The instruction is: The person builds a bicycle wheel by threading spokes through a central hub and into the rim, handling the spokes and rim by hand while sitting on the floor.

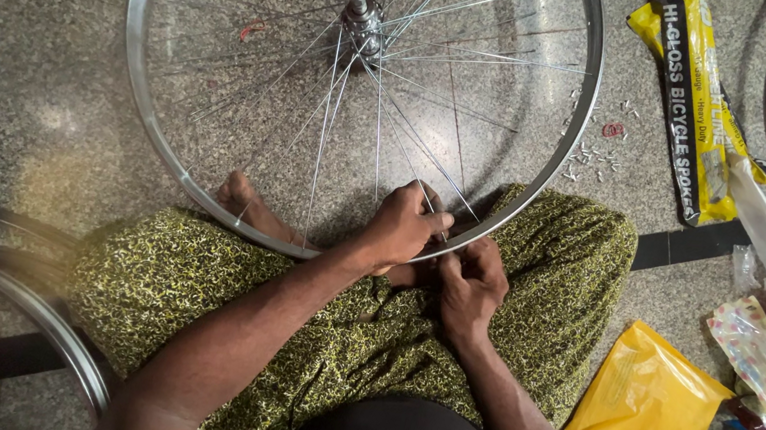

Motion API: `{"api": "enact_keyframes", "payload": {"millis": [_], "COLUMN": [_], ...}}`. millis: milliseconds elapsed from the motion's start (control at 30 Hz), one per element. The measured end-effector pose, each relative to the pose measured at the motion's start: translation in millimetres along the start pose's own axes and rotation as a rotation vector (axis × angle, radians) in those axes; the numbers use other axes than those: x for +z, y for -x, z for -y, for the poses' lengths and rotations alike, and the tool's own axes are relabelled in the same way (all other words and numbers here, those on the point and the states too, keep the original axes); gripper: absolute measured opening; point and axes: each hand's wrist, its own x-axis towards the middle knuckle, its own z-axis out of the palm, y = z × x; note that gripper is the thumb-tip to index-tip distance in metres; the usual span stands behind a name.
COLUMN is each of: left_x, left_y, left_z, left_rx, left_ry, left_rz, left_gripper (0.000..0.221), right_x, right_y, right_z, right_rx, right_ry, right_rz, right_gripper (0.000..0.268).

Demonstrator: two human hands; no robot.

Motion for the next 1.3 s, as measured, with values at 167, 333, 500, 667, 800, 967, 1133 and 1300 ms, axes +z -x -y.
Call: {"api": "enact_keyframes", "payload": {"millis": [167, 333, 500, 667, 800, 967, 1133, 1300], "left_x": [0.2, 1.5, 2.0, 1.1, -2.2, -3.3, -6.9, -24.7], "left_y": [-2.3, -2.0, 0.0, 7.4, 20.3, 25.9, 21.3, -0.6], "left_z": [4.2, 4.1, 3.2, -10.8, -21.6, -21.0, -26.6, -33.5], "left_rx": [0.012, -0.004, 0.02, -0.091, -0.031, 0.038, 0.205, -0.089], "left_ry": [-0.018, -0.072, -0.036, -0.064, -0.478, -0.478, -0.651, -0.614], "left_rz": [0.009, -0.016, -0.026, -0.019, -0.035, -0.083, -0.006, 0.341], "left_gripper": [0.012, 0.014, 0.015, 0.018, 0.031, 0.032, 0.027, 0.024], "right_x": [-0.1, -3.8, -7.4, -8.9, -9.0, -9.7, -6.4, -7.1], "right_y": [2.2, 4.1, 1.4, -0.6, -4.4, -5.4, -8.3, -14.1], "right_z": [9.3, 12.0, 15.4, 26.1, 26.8, 19.7, 4.7, -1.6], "right_rx": [0.09, 0.167, 0.071, 0.179, 0.181, 0.227, 0.067, -0.07], "right_ry": [-0.05, -0.182, -0.136, -0.384, -0.365, -0.358, -0.296, -0.215], "right_rz": [0.005, 0.021, 0.073, 0.114, 0.134, 0.147, 0.14, 0.195], "right_gripper": [0.007, 0.01, 0.01, 0.005, 0.009, 0.011, 0.01, 0.01]}}
